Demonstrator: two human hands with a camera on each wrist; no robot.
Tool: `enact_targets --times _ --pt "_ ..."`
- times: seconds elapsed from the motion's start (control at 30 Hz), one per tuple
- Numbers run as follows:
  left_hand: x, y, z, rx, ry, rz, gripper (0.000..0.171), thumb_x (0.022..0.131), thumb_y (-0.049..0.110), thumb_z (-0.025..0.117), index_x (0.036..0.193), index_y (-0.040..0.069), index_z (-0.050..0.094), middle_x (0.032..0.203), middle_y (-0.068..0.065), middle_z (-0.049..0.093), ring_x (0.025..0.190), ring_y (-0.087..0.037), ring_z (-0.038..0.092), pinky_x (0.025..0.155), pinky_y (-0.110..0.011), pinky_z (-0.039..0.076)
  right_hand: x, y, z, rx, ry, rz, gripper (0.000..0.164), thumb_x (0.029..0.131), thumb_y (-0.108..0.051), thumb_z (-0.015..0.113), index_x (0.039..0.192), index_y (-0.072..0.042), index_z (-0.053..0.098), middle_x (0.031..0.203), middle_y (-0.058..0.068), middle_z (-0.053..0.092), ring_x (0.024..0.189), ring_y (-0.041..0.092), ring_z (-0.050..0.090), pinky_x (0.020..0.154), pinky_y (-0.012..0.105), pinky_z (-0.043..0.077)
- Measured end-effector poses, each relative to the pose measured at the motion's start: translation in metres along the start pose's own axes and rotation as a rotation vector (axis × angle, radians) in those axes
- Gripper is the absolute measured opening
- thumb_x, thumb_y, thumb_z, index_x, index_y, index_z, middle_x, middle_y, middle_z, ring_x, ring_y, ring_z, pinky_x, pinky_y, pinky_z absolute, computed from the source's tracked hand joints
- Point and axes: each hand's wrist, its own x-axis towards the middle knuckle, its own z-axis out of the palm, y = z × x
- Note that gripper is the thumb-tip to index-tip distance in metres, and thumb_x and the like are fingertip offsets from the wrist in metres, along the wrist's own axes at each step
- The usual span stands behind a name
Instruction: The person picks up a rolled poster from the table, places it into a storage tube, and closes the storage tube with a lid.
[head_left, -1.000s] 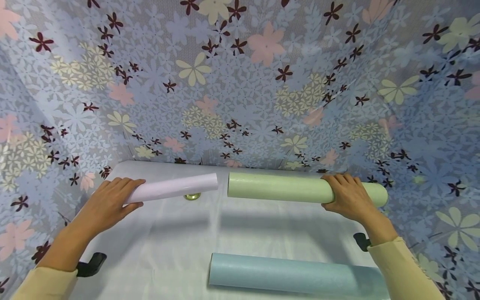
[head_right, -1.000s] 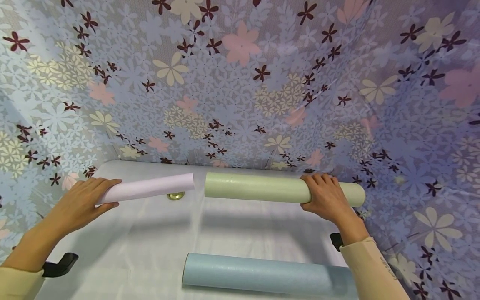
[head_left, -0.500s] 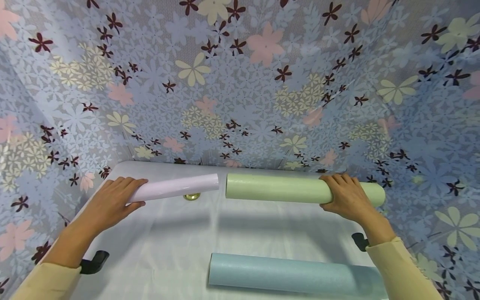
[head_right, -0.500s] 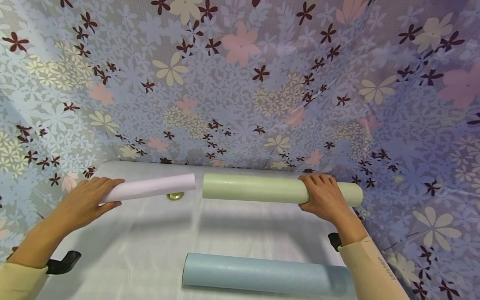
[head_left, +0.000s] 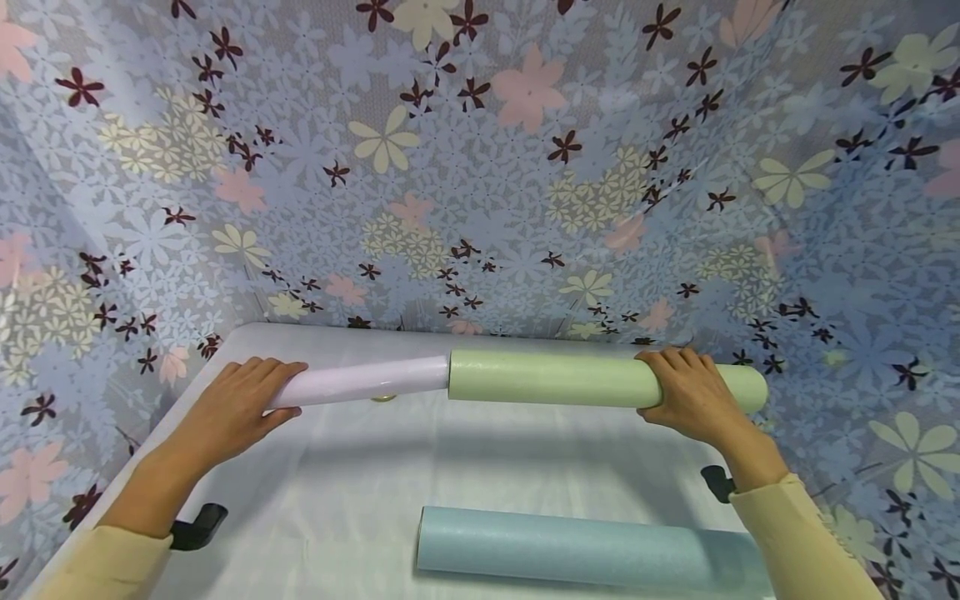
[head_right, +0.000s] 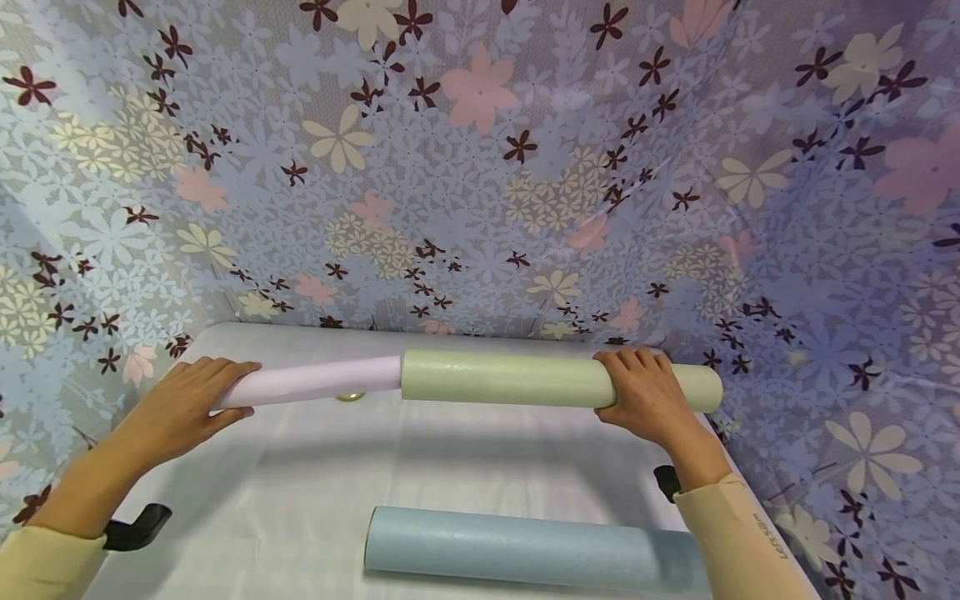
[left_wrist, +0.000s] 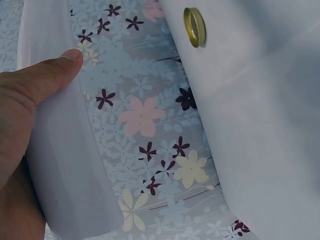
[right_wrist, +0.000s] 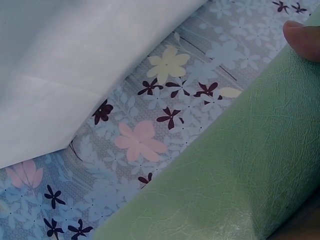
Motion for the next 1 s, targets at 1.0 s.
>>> enact_targets --times 1.0 --pt "0.022 0.024 0.007 -0.012 -0.026 0.039 0.059 0.074 0.029 0.080 0.124 0.011 0.056 0.109 -0.008 0.064 0.099 -0.027 0.059 0.080 -0.045 0.044 0.001 -0.007 0.001 0.009 0.009 -0.039 0.082 0.057 -0.036 0.087 0.126 -0.012 0.051 0.116 0.016 0.059 0.107 0.040 0.051 0.087 0.058 0.038"
